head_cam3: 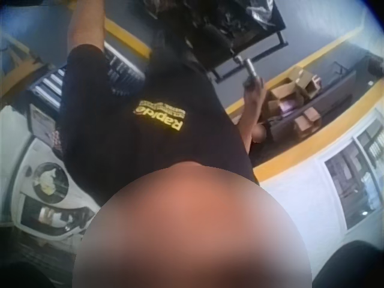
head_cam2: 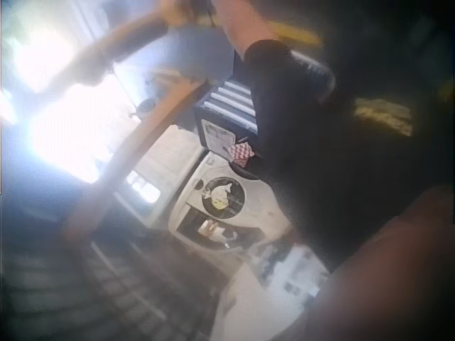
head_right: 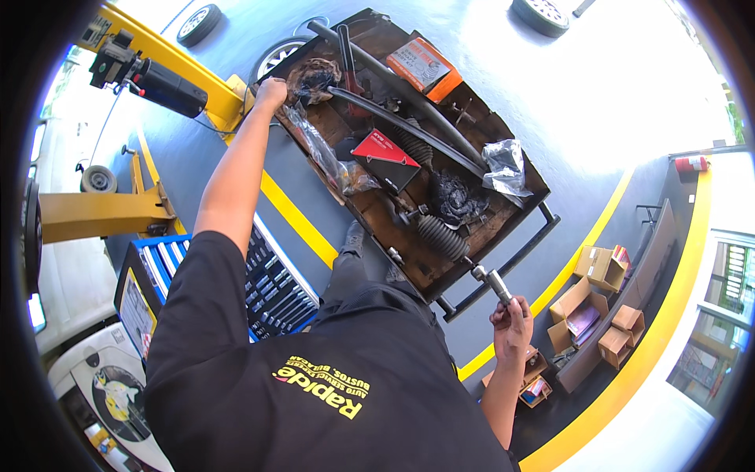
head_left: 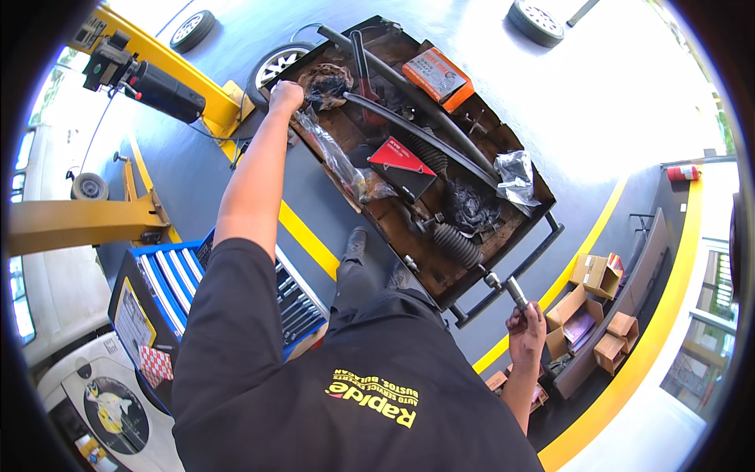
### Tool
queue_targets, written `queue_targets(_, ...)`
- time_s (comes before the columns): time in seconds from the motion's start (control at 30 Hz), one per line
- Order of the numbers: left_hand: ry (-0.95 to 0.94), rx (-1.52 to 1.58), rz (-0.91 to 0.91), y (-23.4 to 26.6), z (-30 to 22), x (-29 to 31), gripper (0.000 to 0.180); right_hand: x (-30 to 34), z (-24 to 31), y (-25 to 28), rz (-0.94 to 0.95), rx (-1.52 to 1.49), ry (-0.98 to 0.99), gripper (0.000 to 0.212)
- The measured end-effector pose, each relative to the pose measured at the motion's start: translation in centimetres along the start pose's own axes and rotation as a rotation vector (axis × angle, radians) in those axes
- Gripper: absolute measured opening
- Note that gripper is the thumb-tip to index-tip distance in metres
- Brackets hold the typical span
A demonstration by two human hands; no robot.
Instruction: The person opens and closes multiple drawers in a blue tool chest, selects various sockets and a ratchet, and places them on a parts cart. The person also picks up a green power tool and a smartphone from the cart.
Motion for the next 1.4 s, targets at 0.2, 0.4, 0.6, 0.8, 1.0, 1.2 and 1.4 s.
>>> queue_targets(0.2,-0.056,-0.217,0.300,-5.3,0.9,-7.7,0.033,2.0,-2.4,-3.2,-0.085,-0.033,0.070,0.009)
queue_targets(0.4,0.455,0.559,0.415,-6.7,0.6,-9.8,0.024,2.3,-5.9,-8.6,-0.106,-0.042,0.061,0.010)
queue_targets(0.6,-0.011,0.083,0.571,-6.9,-1.1,-9.2,0.031,2.3,-7.7,-12.7,-0.083,-0.025,0.072,0.011)
queue_targets(0.8,0.130,0.219,0.597,-9.2,-1.1,-9.7,0.027,3.6,-9.0,-14.1,-0.095,-0.043,0.127,0.011)
queue_targets(1.0,0.086,0.049,0.332,-8.7,-0.7,-9.9,0.032,4.7,-10.3,-14.3,-0.110,-0.064,0.139,0.012)
queue_targets(1.2,-0.161,-0.020,0.244,-7.6,-1.6,-11.3,0.029,6.1,-10.8,-14.4,-0.175,-0.064,0.174,0.013)
queue_targets(1.4,-0.300,-0.073,0.164,-8.0,-2.6,-10.7,0.026,7.5,-10.9,-14.5,-0.235,-0.045,0.197,0.014)
Point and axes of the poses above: each hand's wrist, its own x-axis away from the middle knuckle, its own y-axis out of the back of the hand, z = x × y, the point moved 1 cm from there along -x, towards the middle knuckle, and after that the axes turned 15 degrees about -x, right-handed, at the moved point
